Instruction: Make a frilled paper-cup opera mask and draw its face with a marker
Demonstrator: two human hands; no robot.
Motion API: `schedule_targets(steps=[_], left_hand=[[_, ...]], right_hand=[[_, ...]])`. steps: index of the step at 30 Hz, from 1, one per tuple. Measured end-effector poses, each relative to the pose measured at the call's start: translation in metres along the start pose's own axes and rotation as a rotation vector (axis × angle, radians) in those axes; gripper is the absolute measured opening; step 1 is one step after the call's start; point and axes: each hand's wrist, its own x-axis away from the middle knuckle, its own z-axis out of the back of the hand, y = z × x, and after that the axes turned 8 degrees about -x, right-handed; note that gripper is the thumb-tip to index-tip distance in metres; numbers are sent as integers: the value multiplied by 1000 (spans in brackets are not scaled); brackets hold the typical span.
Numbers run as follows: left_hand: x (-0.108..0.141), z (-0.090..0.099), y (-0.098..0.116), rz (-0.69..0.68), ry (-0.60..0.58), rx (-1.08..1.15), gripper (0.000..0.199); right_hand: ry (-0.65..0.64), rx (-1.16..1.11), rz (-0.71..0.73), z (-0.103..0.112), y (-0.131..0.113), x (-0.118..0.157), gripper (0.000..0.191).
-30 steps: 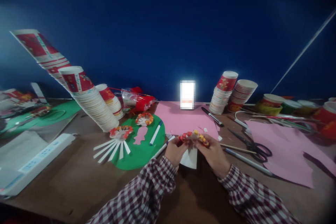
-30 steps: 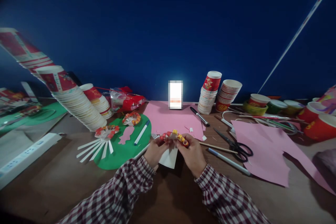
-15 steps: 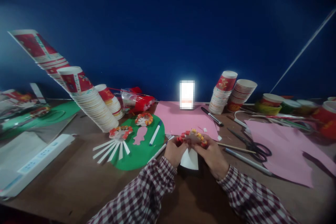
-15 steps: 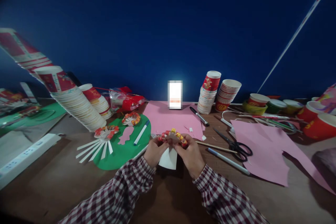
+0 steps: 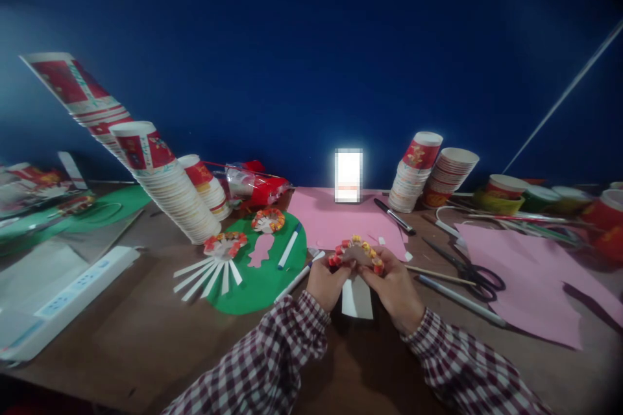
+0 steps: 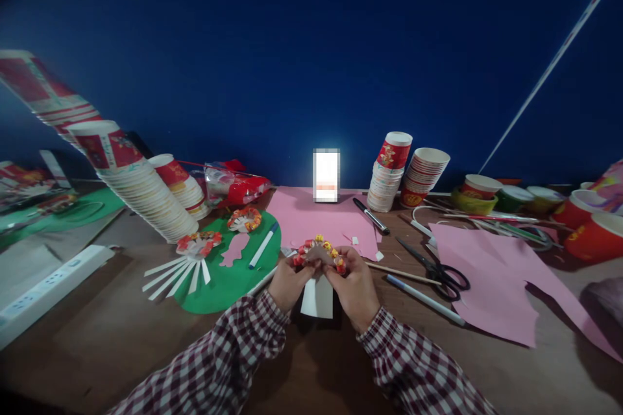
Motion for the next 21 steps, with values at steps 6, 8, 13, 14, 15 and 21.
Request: schedule_targets(steps=[6, 8, 13, 14, 15, 21], left_hand=[[1, 1, -1, 98, -13, 99, 23], [1, 1, -1, 119, -8, 145, 25], [2, 2, 1, 156, 9, 195, 28], [1, 2, 1, 164, 3, 199, 28], [1, 2, 0, 166, -5, 201, 28], [0, 4, -4, 146, -46, 196, 28]], right_hand=[[-26, 25, -10, -1, -5, 0, 28], [-33, 6, -32, -2, -6, 0, 30], [-29, 2, -37, -4, -10, 2, 33], [-28, 7, -37, -4, -11, 2, 33], [-28, 10, -41, -4, -11, 2, 34], [-39, -45, -60, -3, -10, 2, 36]])
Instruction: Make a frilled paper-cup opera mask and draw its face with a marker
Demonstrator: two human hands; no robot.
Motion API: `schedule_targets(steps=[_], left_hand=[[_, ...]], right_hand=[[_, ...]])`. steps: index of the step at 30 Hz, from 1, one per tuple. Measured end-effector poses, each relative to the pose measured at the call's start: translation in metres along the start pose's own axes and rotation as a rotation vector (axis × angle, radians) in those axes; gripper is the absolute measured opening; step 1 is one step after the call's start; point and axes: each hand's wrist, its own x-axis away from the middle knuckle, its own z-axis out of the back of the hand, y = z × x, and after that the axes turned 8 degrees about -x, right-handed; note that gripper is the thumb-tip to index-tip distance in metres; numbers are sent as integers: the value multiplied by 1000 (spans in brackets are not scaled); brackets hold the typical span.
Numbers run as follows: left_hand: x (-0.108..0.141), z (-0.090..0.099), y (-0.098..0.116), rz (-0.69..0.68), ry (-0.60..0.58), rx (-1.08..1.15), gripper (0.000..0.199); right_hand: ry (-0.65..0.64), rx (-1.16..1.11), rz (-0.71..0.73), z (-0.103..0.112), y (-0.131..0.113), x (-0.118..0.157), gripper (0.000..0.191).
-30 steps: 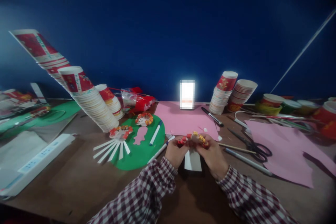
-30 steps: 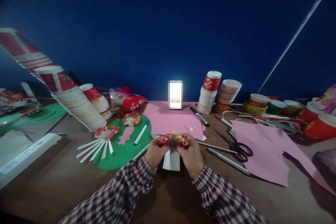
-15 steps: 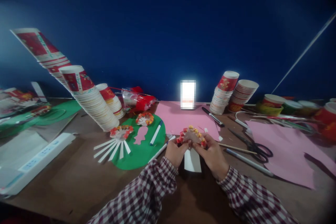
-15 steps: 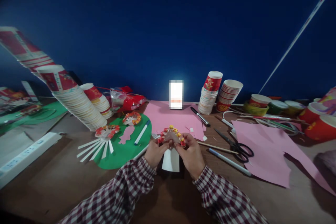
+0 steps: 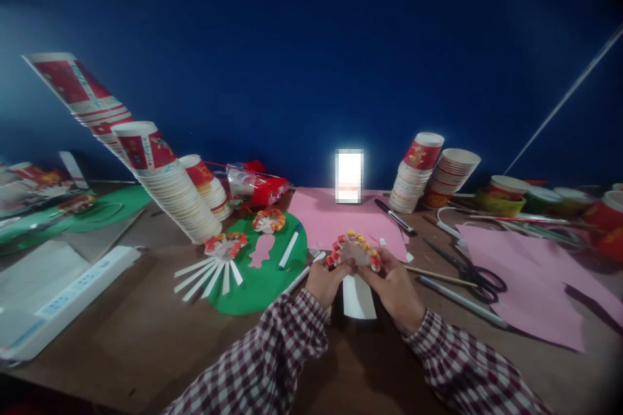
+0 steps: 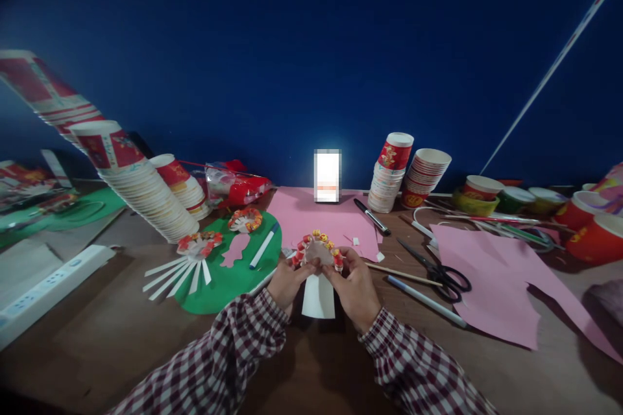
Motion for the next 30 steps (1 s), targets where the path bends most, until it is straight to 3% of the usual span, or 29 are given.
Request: schedule_targets(steps=[8, 15, 24, 30], left_hand=[[1, -1, 3, -14, -15, 37, 30], [1, -7, -6, -91, 70, 1, 29], [6, -9, -2, -129, -62, -17, 37], [3, -9, -4, -125, 59, -63, 27]], right_hand=[[16, -40, -4, 0, 4, -2, 39], [73, -2, 88, 0, 10, -2, 28], [118, 44, 95, 3, 6, -5, 23], [95, 107, 134, 3, 11, -2, 23]])
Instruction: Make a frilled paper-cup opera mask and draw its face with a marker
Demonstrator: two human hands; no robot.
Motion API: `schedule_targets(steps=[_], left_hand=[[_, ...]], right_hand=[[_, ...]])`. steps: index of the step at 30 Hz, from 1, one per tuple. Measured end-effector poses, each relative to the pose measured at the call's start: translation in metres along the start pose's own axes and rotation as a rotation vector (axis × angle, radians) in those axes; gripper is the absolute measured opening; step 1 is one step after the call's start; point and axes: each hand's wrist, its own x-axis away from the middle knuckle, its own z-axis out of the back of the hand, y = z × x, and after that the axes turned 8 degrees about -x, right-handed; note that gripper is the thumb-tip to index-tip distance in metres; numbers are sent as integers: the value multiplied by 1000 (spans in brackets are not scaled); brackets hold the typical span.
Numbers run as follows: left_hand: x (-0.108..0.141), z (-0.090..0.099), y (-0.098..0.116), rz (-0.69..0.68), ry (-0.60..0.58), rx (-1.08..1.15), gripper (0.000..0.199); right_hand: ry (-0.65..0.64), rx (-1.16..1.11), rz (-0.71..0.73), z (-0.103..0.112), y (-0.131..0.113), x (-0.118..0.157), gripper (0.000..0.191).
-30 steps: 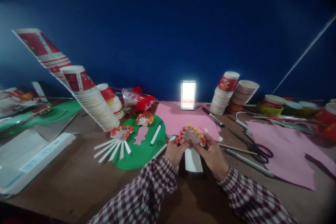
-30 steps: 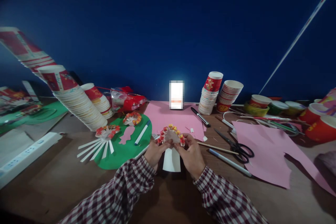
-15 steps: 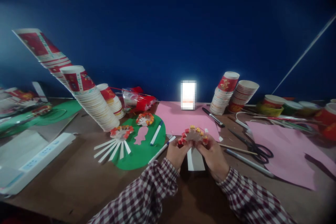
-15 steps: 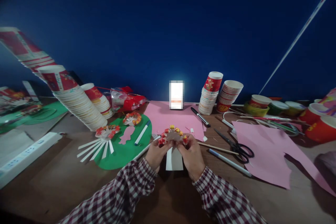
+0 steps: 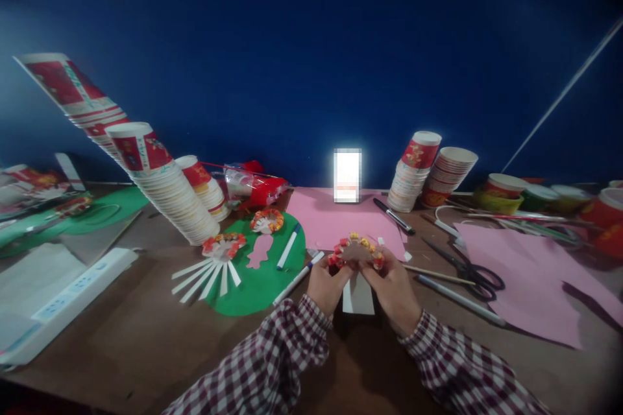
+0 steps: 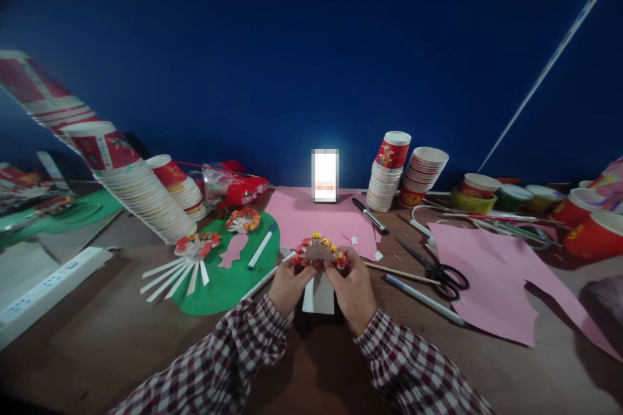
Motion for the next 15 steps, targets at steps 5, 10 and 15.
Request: schedule_targets(steps=[5, 10, 15], left_hand=[[-1, 1, 0, 5, -37, 39, 26], [-2, 2, 1, 82, -77, 128, 29], [-3, 3, 4, 149, -64, 143, 33]], right_hand=[[-3, -85, -65, -3, -3, 2, 26], [12, -238, -210, -6, -5, 2, 34], [-25, -383, -297, -6, -7, 2, 39]])
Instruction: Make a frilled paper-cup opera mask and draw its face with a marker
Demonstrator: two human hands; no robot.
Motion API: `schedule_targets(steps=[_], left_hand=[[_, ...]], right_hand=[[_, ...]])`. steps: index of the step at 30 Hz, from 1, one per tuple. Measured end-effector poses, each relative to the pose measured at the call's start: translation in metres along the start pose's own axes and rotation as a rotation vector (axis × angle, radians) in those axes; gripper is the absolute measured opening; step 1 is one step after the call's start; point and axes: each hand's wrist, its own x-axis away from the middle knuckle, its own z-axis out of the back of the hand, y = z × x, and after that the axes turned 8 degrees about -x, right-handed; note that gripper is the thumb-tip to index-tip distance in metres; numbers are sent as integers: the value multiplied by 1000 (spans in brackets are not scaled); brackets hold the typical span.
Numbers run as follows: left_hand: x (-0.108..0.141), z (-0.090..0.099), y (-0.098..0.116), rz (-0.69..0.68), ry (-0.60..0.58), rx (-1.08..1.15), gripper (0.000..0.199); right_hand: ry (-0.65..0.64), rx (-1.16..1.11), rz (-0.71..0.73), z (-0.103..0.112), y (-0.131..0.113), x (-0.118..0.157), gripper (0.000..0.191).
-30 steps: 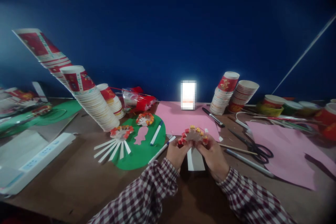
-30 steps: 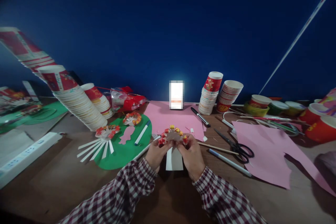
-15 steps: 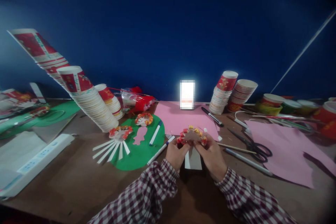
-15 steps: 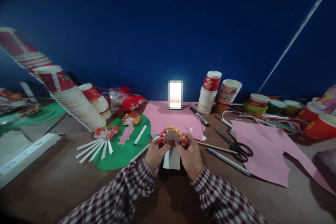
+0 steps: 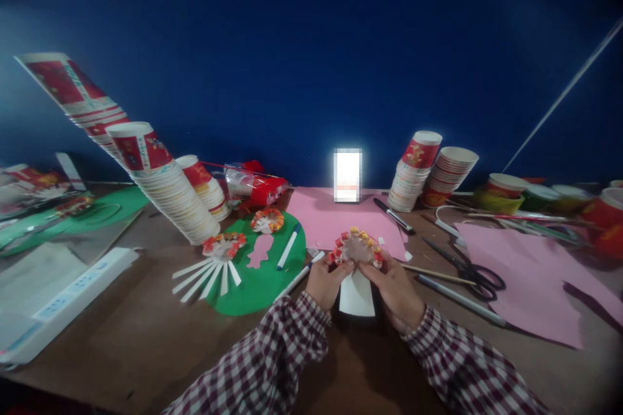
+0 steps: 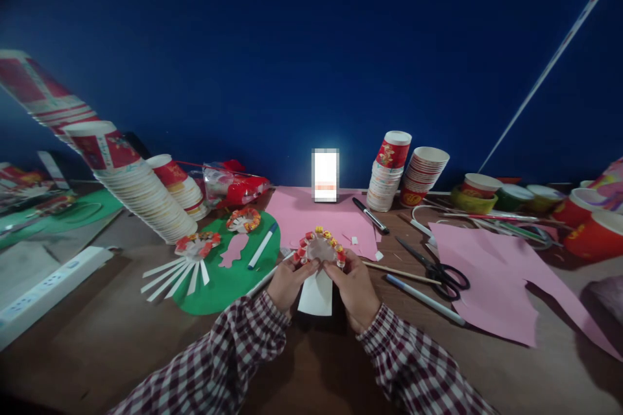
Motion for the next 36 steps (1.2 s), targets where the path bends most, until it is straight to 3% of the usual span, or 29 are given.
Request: schedule_targets(steps=[10, 16, 27, 36], left_hand=[[0, -1, -2, -59, 20, -30, 32], [0, 1, -4, -30, 18, -26, 29], [1, 2, -1, 16, -51, -23, 28], [0, 3, 3, 69, -59, 0, 29]], right_hand=[[2, 51, 59, 1, -1, -1, 35], [54, 44, 30, -2, -2, 2, 33], [-63, -46, -58, -2, -6, 2, 37], [7, -78, -32, 4, 1, -3, 40]])
